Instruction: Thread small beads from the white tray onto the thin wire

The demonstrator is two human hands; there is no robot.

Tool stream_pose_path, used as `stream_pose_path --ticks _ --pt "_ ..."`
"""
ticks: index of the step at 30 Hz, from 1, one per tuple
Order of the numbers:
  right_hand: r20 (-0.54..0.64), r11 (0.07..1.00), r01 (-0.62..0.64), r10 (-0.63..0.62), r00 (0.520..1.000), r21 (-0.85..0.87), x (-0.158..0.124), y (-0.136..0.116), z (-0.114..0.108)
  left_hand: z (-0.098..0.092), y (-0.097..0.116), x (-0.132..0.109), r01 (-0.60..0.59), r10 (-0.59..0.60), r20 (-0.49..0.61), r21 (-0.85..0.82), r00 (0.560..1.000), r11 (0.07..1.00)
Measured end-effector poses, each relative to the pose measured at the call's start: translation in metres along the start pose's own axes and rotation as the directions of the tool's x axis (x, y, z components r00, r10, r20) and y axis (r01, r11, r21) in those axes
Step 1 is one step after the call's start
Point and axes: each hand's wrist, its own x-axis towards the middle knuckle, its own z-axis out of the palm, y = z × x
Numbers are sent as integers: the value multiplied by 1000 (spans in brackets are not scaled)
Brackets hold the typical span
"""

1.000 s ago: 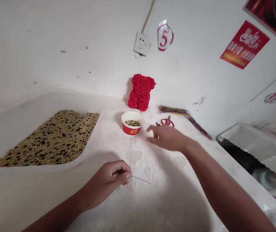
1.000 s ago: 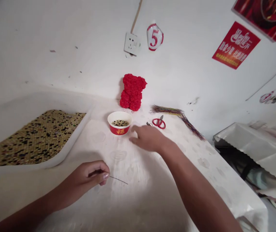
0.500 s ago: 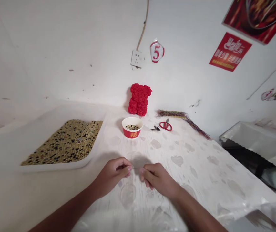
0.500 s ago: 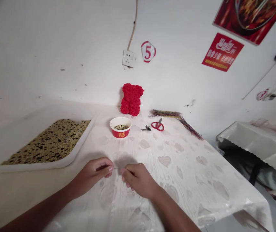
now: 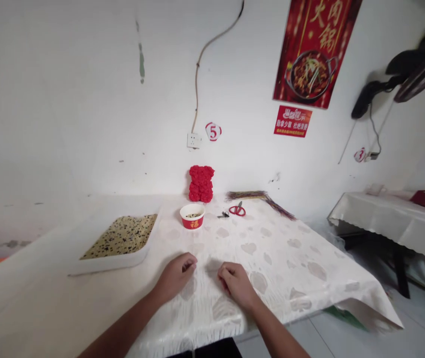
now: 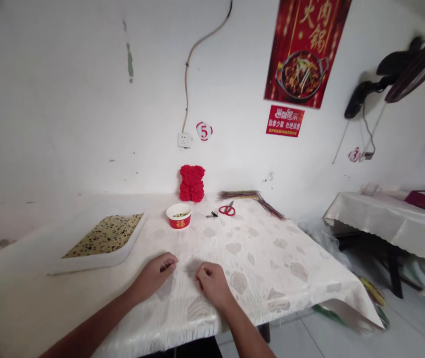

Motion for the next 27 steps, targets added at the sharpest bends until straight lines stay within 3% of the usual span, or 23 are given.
stream_pose_path --ticks 4,9,13,19,27 --pt "-48 999 47 -46 998 19 -1 5 2 10 13 -11 -102 113 -56 165 992 981" --pt "-53 997 58 -55 997 55 4 11 3 14 17 -18 -179 199 -3 414 980 892" --pt "-57 994 40 -34 998 99 6 15 3 15 20 -19 -200 223 17 509 975 837" --pt "-33 995 27 -24 999 99 0 14 -5 21 17 -19 -220 254 18 562 967 797" --pt "-24 996 18 -16 1000 85 -7 18 -17 21 9 -21 -251 238 100 579 966 776"
